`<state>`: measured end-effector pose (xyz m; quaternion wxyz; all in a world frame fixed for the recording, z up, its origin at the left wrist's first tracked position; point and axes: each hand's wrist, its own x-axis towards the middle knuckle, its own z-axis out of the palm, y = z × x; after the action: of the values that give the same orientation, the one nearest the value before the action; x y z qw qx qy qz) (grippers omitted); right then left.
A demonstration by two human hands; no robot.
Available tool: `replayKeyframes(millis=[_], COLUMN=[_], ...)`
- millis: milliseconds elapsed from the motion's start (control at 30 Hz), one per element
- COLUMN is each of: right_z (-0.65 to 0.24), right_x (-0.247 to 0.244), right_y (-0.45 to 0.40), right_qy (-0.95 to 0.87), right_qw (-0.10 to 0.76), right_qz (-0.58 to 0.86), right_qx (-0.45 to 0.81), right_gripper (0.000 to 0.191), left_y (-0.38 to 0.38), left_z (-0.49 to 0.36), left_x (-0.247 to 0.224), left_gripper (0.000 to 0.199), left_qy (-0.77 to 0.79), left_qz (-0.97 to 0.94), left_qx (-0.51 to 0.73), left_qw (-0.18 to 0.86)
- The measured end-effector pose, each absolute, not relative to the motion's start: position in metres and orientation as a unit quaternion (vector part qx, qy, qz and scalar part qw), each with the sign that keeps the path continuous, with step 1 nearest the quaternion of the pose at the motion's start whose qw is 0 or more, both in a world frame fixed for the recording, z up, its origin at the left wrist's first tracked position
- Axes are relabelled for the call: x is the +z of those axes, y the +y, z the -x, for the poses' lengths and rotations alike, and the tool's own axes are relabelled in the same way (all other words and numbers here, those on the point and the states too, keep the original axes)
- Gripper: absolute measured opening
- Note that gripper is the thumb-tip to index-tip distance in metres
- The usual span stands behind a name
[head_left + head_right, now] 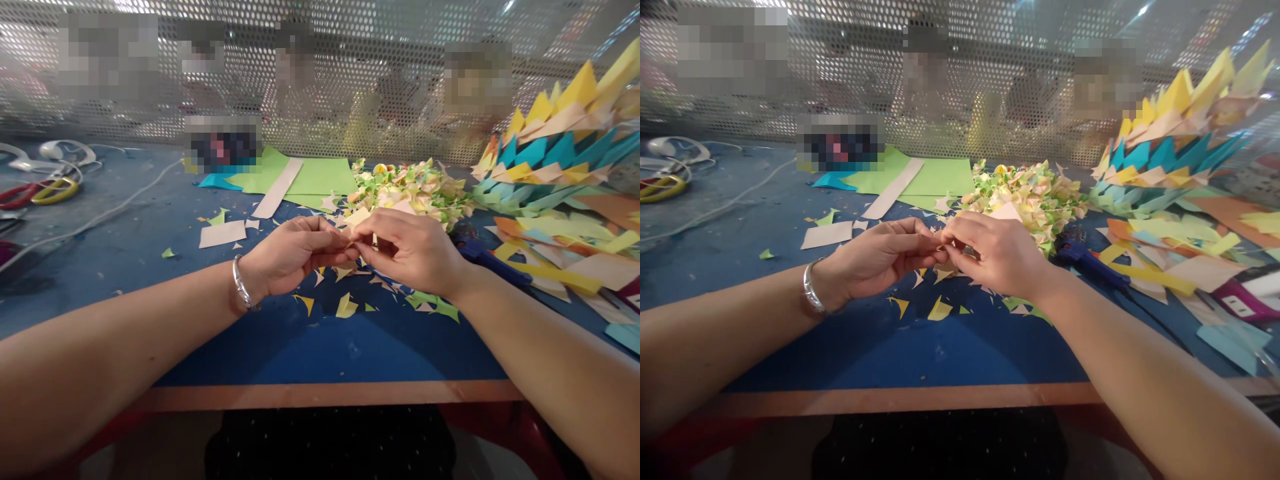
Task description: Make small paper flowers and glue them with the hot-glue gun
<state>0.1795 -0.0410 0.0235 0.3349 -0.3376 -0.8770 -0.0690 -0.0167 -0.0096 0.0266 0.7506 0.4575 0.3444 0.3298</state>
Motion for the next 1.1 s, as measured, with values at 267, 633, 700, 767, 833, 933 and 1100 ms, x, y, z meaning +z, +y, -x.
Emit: replayKeyframes(millis=[267, 633, 700, 767, 833, 933, 1100], right_z=[-0.176, -0.176, -0.175, -0.174, -0.174, -0.174, -0.174], right_x=[0.024, 0.02, 0.021, 0.022, 0.022, 0.02, 0.018], right_y=[-0.043, -0.042, -0.042, -0.043, -0.042, -0.041, -0.04], right_qy=[-0.853, -0.794, -0.789, -0.785, -0.782, -0.778, -0.778], right_qw=[0.374, 0.411, 0.417, 0.418, 0.415, 0.41, 0.404], right_qz=[0.359, 0.4, 0.402, 0.408, 0.418, 0.423, 0.429], right_qx=[0.061, 0.202, 0.207, 0.205, 0.205, 0.217, 0.218], right_gripper=[0.007, 0.005, 0.005, 0.008, 0.01, 0.01, 0.01], left_y=[-0.012, -0.015, -0.016, -0.017, -0.018, -0.018, -0.015], left_z=[0.017, 0.015, 0.015, 0.015, 0.015, 0.015, 0.014], left_x=[0.026, 0.023, 0.022, 0.021, 0.019, 0.016, 0.014], left_gripper=[0.022, 0.007, 0.004, 0.012, 0.021, 0.026, 0.027], left_qy=[0.323, 0.306, 0.306, 0.3, 0.293, 0.299, 0.326], left_qz=[-0.492, -0.51, -0.521, -0.546, -0.577, -0.612, -0.649], left_qx=[0.336, 0.38, 0.386, 0.393, 0.404, 0.417, 0.418], left_qw=[0.735, 0.708, 0.697, 0.676, 0.646, 0.602, 0.546])
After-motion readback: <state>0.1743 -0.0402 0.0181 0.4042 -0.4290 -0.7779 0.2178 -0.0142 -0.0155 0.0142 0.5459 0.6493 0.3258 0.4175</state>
